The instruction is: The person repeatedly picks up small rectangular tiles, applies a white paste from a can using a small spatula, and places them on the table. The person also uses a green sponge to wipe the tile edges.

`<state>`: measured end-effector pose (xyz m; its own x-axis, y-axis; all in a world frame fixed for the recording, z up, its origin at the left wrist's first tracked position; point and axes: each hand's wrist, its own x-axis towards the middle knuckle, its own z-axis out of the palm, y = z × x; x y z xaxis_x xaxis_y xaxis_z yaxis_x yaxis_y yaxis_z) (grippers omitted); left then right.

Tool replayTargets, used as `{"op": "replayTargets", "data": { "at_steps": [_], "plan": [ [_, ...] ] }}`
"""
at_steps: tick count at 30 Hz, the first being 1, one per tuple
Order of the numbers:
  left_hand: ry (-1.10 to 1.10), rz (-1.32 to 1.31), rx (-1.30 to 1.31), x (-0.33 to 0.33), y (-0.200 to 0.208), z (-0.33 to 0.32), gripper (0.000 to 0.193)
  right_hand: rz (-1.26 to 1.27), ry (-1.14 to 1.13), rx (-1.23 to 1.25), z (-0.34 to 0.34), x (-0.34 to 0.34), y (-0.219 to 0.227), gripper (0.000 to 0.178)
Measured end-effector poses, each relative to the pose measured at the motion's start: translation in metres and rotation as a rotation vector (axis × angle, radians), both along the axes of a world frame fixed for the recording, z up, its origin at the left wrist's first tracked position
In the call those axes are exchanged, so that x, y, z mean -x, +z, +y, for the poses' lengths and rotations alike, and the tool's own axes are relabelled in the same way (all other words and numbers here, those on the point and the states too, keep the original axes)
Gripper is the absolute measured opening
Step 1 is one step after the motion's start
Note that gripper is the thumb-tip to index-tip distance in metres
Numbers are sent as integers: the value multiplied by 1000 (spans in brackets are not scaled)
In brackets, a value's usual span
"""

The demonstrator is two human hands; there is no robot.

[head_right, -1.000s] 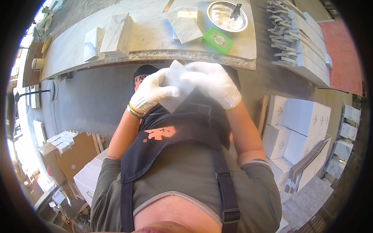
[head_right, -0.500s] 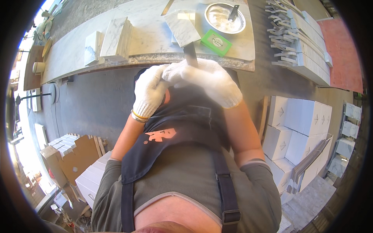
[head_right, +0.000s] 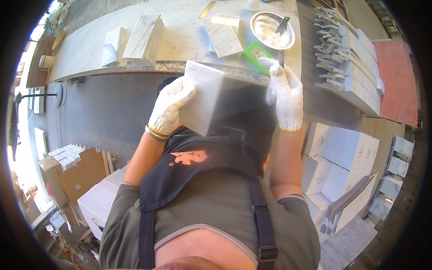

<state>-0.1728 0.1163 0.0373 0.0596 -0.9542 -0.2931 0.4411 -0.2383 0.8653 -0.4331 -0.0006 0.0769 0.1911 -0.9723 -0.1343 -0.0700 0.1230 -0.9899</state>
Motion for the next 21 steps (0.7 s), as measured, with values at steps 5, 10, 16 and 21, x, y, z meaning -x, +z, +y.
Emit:
{"op": "replayTargets", "data": {
  "at_steps": [5,10,16,21],
  "plan": [
    [9,-187,110,-1,3,5,33,-128,61,-64,3,0,-1,62],
    [41,18,65,-1,-2,6,34,-46,147,-16,2,-5,-1,41],
    [8,82,165,-4,-21,9,33,18,270,-5,7,-26,14,27],
    [-31,97,111,-7,-28,13,33,-7,466,-213,5,-44,35,36]
  ]
}}
